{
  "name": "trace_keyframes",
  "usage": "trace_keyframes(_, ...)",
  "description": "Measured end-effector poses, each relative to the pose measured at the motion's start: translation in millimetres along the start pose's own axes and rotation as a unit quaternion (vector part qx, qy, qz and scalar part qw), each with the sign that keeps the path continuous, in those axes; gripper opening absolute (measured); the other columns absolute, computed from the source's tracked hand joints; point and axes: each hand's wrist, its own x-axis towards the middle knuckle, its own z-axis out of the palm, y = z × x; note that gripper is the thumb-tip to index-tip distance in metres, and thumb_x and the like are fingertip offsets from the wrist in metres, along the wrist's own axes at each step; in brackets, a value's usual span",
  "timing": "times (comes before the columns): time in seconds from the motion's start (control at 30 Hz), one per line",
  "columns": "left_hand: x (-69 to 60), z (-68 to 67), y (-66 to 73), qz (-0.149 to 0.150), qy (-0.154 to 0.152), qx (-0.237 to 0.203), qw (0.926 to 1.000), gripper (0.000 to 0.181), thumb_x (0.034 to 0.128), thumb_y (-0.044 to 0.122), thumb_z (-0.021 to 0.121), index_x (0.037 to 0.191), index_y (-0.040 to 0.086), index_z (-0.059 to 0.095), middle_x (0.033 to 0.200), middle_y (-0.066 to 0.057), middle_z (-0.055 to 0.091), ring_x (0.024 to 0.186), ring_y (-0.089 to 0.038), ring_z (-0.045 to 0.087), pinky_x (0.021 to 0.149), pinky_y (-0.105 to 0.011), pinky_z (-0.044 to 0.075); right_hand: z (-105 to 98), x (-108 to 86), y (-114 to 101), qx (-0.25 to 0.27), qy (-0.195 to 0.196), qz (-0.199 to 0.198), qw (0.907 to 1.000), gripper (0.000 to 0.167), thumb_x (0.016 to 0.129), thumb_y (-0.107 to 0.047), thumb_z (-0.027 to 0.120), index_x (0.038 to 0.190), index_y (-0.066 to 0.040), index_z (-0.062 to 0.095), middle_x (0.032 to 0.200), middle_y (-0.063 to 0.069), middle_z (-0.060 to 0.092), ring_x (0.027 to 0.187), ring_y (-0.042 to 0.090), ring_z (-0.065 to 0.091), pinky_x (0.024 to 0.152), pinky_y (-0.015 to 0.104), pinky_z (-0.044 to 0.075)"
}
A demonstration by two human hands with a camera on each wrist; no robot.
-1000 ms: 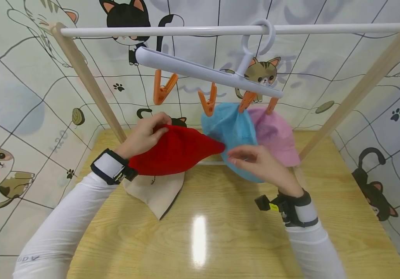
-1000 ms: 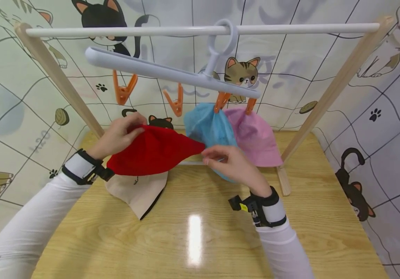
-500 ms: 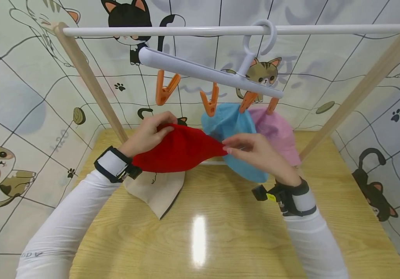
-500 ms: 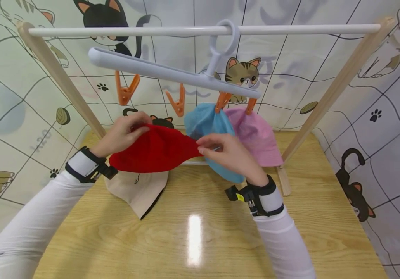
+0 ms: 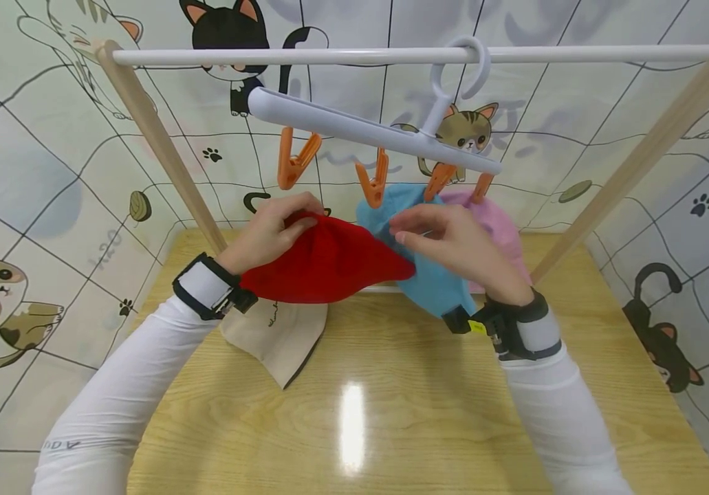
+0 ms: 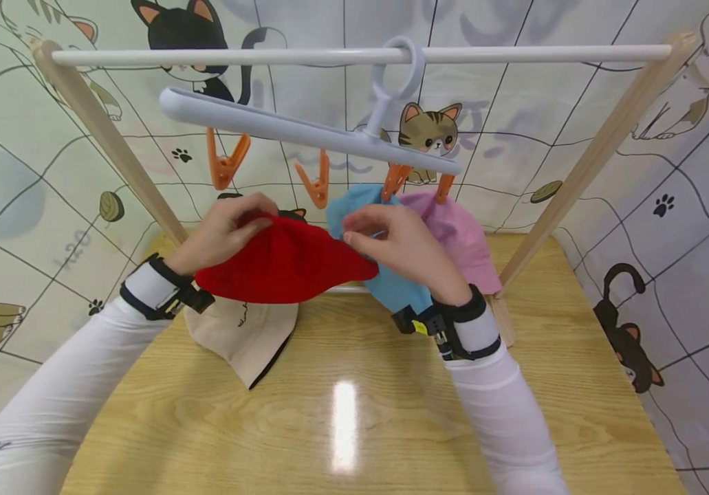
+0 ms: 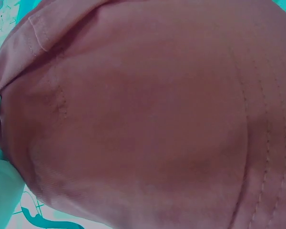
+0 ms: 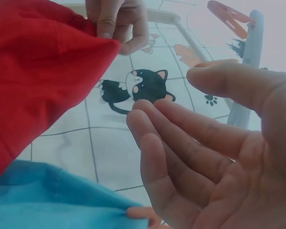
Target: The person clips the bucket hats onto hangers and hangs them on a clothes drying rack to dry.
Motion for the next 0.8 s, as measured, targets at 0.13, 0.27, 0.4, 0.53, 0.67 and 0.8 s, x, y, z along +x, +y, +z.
trace_keyframes(0.13, 2.3, 0.8, 2.1, -0.003, 0.005, -0.011, 0.9999, 0.018, 0.0901, -0.010, 0.059, 0.105, -0.001, 0.057, 0.100, -0.010, 0.064, 0.092, -0.021, 0.059, 0.084, -0.038, 0.051, -1, 5.3, -10, -0.010, 0.011, -0.003, 0.9999, 0.028, 0.094, -0.017, 0.064, 0.118, -0.004, 0.066, 0.110, 0.006, 0.068, 0.100, 0.019, 0.062, 0.088, 0.039, 0.050)
trace_keyframes(0.27, 4.0, 1.8, 5.1, -0.005, 0.011, -0.021, 0.9997, 0.019, 0.0890, -0.011, 0.060, 0.104, -0.002, 0.053, 0.098, -0.012, 0.064, 0.090, -0.023, 0.061, 0.084, -0.039, 0.052, 1, 9.1, -18, -0.005, 0.013, 0.006, 0.9999, 0.031, 0.092, -0.019, 0.067, 0.121, -0.007, 0.065, 0.111, 0.005, 0.067, 0.100, 0.018, 0.062, 0.088, 0.039, 0.049)
trace_keyframes(0.4, 4.6, 2.1, 8.1, -0.007, 0.009, -0.028, 0.9996, 0.018, 0.0889, -0.010, 0.061, 0.103, -0.001, 0.054, 0.097, -0.012, 0.063, 0.088, -0.023, 0.060, 0.082, -0.040, 0.053, 3, 11.7, -21, 0.011, 0.017, 0.019, 0.9996, 0.038, 0.090, -0.022, 0.070, 0.124, -0.007, 0.063, 0.112, 0.004, 0.067, 0.097, 0.019, 0.064, 0.087, 0.038, 0.050)
trace_keyframes(0.53, 4.6, 0.2, 11.4, 0.008, 0.007, -0.024, 0.9997, 0.017, 0.0880, -0.011, 0.061, 0.101, -0.002, 0.055, 0.096, -0.011, 0.062, 0.088, -0.023, 0.061, 0.080, -0.041, 0.054, 4, 13.8, -27, 0.018, 0.034, 0.028, 0.9989, 0.042, 0.089, -0.025, 0.071, 0.126, -0.007, 0.062, 0.115, 0.004, 0.065, 0.098, 0.020, 0.064, 0.087, 0.039, 0.050)
trace_keyframes(0.67, 3.8, -2.3, 14.5, 0.023, 0.000, -0.023, 0.9995, 0.017, 0.0876, -0.012, 0.061, 0.100, 0.000, 0.056, 0.096, -0.010, 0.062, 0.088, -0.022, 0.061, 0.080, -0.040, 0.054, 4, 15.9, -33, 0.017, 0.051, 0.031, 0.9981, 0.045, 0.088, -0.028, 0.072, 0.127, -0.007, 0.061, 0.116, 0.004, 0.064, 0.100, 0.019, 0.062, 0.088, 0.040, 0.049)
trace_keyframes(0.8, 3.7, -4.3, 17.3, 0.034, -0.004, -0.026, 0.9991, 0.017, 0.0875, -0.012, 0.061, 0.099, -0.001, 0.056, 0.095, -0.009, 0.062, 0.088, -0.020, 0.061, 0.080, -0.038, 0.053, 4, 19.0, -37, 0.017, 0.071, 0.022, 0.9971, 0.044, 0.088, -0.027, 0.072, 0.125, -0.006, 0.061, 0.113, 0.005, 0.065, 0.100, 0.019, 0.062, 0.088, 0.039, 0.049)
